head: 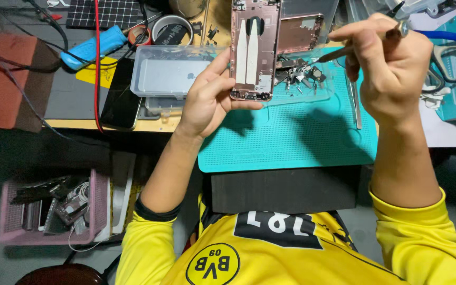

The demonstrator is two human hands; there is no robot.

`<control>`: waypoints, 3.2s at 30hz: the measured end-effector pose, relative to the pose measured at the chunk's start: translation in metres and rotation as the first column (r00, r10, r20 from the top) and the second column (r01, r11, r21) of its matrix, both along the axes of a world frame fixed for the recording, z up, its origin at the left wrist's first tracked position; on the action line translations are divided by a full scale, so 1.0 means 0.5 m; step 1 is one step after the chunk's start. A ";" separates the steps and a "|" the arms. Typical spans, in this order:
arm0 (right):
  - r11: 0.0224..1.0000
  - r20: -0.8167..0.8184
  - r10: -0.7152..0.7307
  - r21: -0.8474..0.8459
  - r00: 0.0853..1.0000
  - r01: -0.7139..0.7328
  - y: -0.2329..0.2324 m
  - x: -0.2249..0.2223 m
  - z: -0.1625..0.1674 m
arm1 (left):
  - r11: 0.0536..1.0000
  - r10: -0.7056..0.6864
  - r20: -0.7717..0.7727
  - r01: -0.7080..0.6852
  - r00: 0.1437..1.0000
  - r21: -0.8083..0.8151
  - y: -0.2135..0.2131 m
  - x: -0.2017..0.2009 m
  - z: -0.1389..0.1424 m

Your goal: The person disassembles a smartphone at a repair workbench. They hold the phone frame, use a metal pry tool and tweezers to remove internal components and screws, set parts aside on the mat, then place the phone into a clear plastic storage container and close the lid.

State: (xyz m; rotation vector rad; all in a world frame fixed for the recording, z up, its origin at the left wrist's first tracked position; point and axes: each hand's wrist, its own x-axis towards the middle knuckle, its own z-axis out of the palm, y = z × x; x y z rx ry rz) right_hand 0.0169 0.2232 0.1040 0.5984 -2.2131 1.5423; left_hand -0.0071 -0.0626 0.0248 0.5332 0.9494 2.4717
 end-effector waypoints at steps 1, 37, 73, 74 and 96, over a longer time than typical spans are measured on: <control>0.996 0.017 0.055 -0.065 0.998 -0.053 -0.008 0.012 0.005 | 1.000 0.013 -0.013 -0.013 1.000 -0.021 0.003 0.001 -0.003; 0.886 -0.208 0.133 0.464 0.969 -0.022 -0.080 0.031 -0.014 | 0.954 0.178 -0.189 -0.216 0.966 -0.206 0.065 0.021 -0.017; 0.920 -0.268 0.056 0.388 0.962 0.055 -0.039 -0.019 -0.101 | 0.857 0.226 -0.337 -0.351 0.914 -0.377 0.156 0.004 -0.056; 0.918 -0.258 0.055 0.392 0.965 0.052 -0.038 -0.020 -0.101 | 0.858 0.224 -0.341 -0.350 0.913 -0.376 0.157 0.003 -0.058; 0.920 -0.179 0.065 0.391 0.982 0.011 -0.017 -0.008 -0.051 | 0.914 0.155 -0.268 -0.241 0.951 -0.326 0.162 0.008 -0.025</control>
